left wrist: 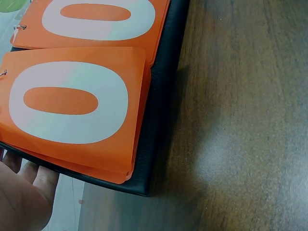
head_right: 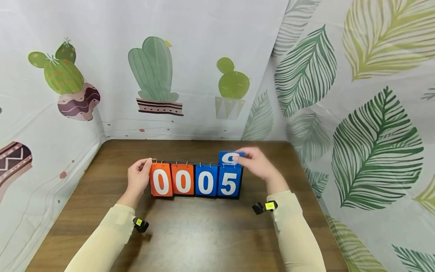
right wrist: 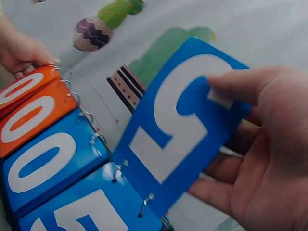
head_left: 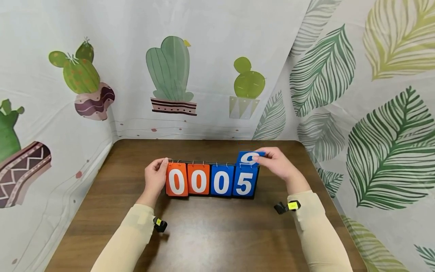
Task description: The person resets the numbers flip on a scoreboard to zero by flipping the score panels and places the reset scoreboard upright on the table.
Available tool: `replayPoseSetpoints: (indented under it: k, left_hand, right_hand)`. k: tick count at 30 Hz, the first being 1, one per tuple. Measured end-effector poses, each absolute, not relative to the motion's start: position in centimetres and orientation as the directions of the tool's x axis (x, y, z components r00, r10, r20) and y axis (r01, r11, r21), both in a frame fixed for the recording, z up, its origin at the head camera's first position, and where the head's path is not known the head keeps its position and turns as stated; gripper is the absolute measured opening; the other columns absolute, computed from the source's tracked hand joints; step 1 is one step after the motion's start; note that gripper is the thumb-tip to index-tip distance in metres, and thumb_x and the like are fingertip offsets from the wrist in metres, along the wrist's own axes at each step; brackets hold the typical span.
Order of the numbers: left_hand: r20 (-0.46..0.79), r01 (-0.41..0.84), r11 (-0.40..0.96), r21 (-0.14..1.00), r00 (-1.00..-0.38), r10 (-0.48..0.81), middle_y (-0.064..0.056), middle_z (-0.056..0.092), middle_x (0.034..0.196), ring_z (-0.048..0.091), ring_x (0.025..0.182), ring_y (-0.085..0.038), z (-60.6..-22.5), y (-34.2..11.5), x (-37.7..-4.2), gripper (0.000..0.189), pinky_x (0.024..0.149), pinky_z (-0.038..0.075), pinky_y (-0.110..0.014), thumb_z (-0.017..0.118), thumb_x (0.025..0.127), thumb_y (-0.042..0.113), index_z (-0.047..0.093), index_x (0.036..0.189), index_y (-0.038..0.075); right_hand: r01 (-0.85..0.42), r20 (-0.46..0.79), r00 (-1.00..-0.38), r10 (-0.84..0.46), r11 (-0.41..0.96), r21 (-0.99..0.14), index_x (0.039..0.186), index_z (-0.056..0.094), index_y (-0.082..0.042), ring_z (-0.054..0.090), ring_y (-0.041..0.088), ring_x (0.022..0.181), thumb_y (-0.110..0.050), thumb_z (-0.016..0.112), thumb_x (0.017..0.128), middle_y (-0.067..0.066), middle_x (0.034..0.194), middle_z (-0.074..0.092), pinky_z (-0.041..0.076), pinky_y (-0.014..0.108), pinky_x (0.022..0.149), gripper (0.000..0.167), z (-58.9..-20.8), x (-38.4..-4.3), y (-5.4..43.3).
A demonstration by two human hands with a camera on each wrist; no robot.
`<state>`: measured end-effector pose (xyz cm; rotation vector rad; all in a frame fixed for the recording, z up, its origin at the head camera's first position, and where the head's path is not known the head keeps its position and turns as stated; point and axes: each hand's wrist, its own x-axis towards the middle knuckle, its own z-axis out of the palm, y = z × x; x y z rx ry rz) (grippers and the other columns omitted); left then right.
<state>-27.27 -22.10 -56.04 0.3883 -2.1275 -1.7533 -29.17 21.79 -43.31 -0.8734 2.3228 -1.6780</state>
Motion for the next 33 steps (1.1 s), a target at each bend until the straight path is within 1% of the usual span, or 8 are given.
replayPoseSetpoints:
  k: [2, 6, 9, 12, 16, 22, 31, 33]
  left_hand:
    - [0.100, 0.016, 0.196, 0.981, -0.899, -0.427, -0.002, 0.072, 0.099, 0.065, 0.082, -0.009, -56.1, -22.1, -27.3, 0.039, 0.069, 0.054, -0.017, 0.068, 0.098, 0.045, 0.076, 0.115, 0.010]
    - [0.100, 0.018, 0.191, 0.981, -0.897, -0.430, 0.002, 0.071, 0.096, 0.065, 0.082, -0.009, -56.1, -22.1, -27.4, 0.038, 0.069, 0.055, -0.017, 0.069, 0.098, 0.045, 0.076, 0.113, 0.011]
    - [0.102, 0.020, 0.191, 0.981, -0.896, -0.432, 0.002, 0.071, 0.095, 0.065, 0.081, -0.009, -56.2, -22.1, -27.5, 0.039, 0.068, 0.055, -0.018, 0.069, 0.098, 0.045, 0.076, 0.114, 0.010]
    - [0.103, 0.020, 0.192, 0.981, -0.894, -0.436, 0.003, 0.072, 0.095, 0.065, 0.081, -0.008, -56.2, -22.1, -27.5, 0.039, 0.068, 0.054, -0.017, 0.068, 0.098, 0.044, 0.076, 0.114, 0.009]
    - [0.109, 0.024, 0.197, 0.980, -0.893, -0.436, 0.004, 0.072, 0.094, 0.064, 0.081, -0.006, -56.1, -22.1, -27.4, 0.039, 0.069, 0.054, -0.016, 0.069, 0.098, 0.043, 0.076, 0.115, 0.008]
    - [0.128, 0.045, 0.198, 0.979, -0.891, -0.435, 0.007, 0.071, 0.092, 0.064, 0.080, -0.005, -56.0, -22.1, -27.4, 0.039, 0.068, 0.053, -0.016, 0.070, 0.098, 0.041, 0.076, 0.114, 0.007]
    - [0.125, 0.042, 0.198, 0.979, -0.894, -0.430, 0.001, 0.073, 0.095, 0.064, 0.080, -0.005, -56.0, -22.1, -27.5, 0.039, 0.069, 0.053, -0.015, 0.069, 0.098, 0.042, 0.076, 0.115, 0.007]
    - [0.117, 0.034, 0.197, 0.980, -0.895, -0.430, 0.005, 0.072, 0.093, 0.064, 0.080, -0.005, -55.8, -22.0, -27.4, 0.038, 0.068, 0.053, -0.015, 0.069, 0.099, 0.039, 0.076, 0.116, 0.006]
  right_hand:
    - [-0.442, 0.217, -0.787, -0.577, 0.283, -0.851, 0.117, 0.074, 0.000, 0.071, 0.026, 0.093, -0.005, 0.063, 0.100, 0.023, 0.109, 0.074, 0.060, 0.029, 0.085, 0.021, -43.2, -28.1, 21.4]
    - [-0.497, 0.185, -0.759, -0.625, 0.370, -0.785, 0.123, 0.075, -0.008, 0.073, 0.022, 0.109, -0.006, 0.065, 0.098, 0.015, 0.124, 0.074, 0.058, 0.028, 0.093, 0.026, -43.5, -25.7, 20.7]
    - [-0.528, 0.192, -0.748, -0.635, 0.395, -0.751, 0.122, 0.076, -0.012, 0.070, 0.025, 0.121, -0.004, 0.066, 0.097, 0.009, 0.129, 0.073, 0.057, 0.037, 0.101, 0.029, -44.2, -24.2, 20.3]
    - [-0.553, 0.208, -0.744, -0.635, 0.409, -0.726, 0.121, 0.076, -0.013, 0.064, 0.032, 0.130, -0.003, 0.065, 0.097, 0.011, 0.132, 0.072, 0.051, 0.048, 0.107, 0.029, -45.2, -23.2, 20.1]
    - [-0.575, 0.212, -0.750, -0.627, 0.458, -0.678, 0.121, 0.077, -0.014, 0.060, 0.036, 0.135, -0.003, 0.065, 0.096, 0.011, 0.130, 0.072, 0.045, 0.054, 0.111, 0.029, -46.5, -22.2, 19.9]
    - [-0.556, 0.194, -0.795, -0.575, 0.563, -0.611, 0.122, 0.077, -0.013, 0.057, 0.034, 0.139, -0.006, 0.065, 0.096, 0.008, 0.133, 0.071, 0.043, 0.054, 0.112, 0.028, -48.7, -21.1, 19.2]
    - [-0.493, 0.237, -0.867, -0.438, 0.688, -0.533, 0.126, 0.074, -0.013, 0.048, 0.032, 0.147, -0.014, 0.069, 0.097, 0.008, 0.142, 0.066, 0.040, 0.054, 0.117, 0.030, -52.4, -19.2, 18.0]
    - [-0.481, 0.240, -0.875, -0.421, 0.696, -0.532, 0.126, 0.074, -0.013, 0.047, 0.032, 0.148, -0.016, 0.069, 0.097, 0.009, 0.144, 0.064, 0.039, 0.054, 0.117, 0.030, -53.0, -18.9, 17.7]
